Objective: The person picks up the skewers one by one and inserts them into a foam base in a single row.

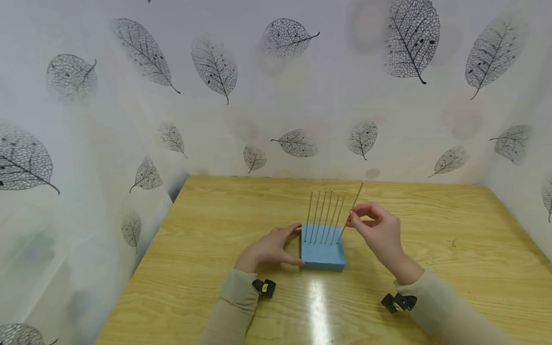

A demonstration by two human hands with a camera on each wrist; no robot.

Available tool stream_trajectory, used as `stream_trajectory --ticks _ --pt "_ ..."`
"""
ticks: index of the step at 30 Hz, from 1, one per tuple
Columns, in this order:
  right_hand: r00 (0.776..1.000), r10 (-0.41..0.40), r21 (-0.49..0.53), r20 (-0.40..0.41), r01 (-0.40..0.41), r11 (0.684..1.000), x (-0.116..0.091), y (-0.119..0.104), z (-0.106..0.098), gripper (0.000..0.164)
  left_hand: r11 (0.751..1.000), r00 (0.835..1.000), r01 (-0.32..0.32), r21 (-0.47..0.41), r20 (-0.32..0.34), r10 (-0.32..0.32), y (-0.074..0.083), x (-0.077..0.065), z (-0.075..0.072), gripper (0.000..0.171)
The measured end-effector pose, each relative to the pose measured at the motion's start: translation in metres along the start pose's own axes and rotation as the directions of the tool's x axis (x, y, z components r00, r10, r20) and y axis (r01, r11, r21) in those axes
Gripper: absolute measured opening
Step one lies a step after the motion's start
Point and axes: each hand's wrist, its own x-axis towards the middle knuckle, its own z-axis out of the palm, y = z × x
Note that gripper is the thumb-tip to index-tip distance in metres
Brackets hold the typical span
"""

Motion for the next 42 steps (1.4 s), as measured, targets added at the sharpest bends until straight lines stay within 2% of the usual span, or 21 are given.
stream_trajectory --ticks 10,23,26,31,33,38,42 --pt "1.000 0.009 -0.023 0.009 -0.009 1.000 -0.006 0.003 0.002 0.009 1.000 1.000 -0.006 -0.014 0.007 0.006 -0.001 0.000 0.003 0.104" --pt "0.995 -0.088 -0.112 0.039 0.092 0.989 -0.011 0.012 0.011 0.013 1.000 1.000 -0.007 0.009 0.003 0.007 -0.005 0.000 0.004 0.104" --pt "0.994 -0.100 -0.135 0.038 0.104 0.985 -0.012 0.008 0.014 0.015 1.000 1.000 -0.008 0.000 0.002 0.008 -0.006 0.000 0.004 0.104" --pt "0.992 -0.117 -0.170 0.046 0.123 0.978 -0.011 -0.014 0.016 0.016 1.000 1.000 -0.004 -0.006 -0.003 0.004 -0.006 0.001 0.004 0.104" --pt "0.991 -0.121 -0.183 0.058 0.130 0.974 -0.012 -0.011 0.015 0.015 1.000 1.000 -0.003 -0.006 -0.003 0.003 -0.007 0.001 0.005 0.105" --pt "0.981 -0.171 -0.252 0.096 0.190 0.949 -0.014 0.018 0.012 0.019 1.000 1.000 0.001 -0.005 0.000 -0.001 -0.007 0.002 0.006 0.105" --pt "0.977 -0.176 -0.313 0.124 0.206 0.927 -0.016 0.021 0.010 0.020 1.000 1.000 -0.004 -0.003 0.003 0.004 -0.008 0.002 0.006 0.105"
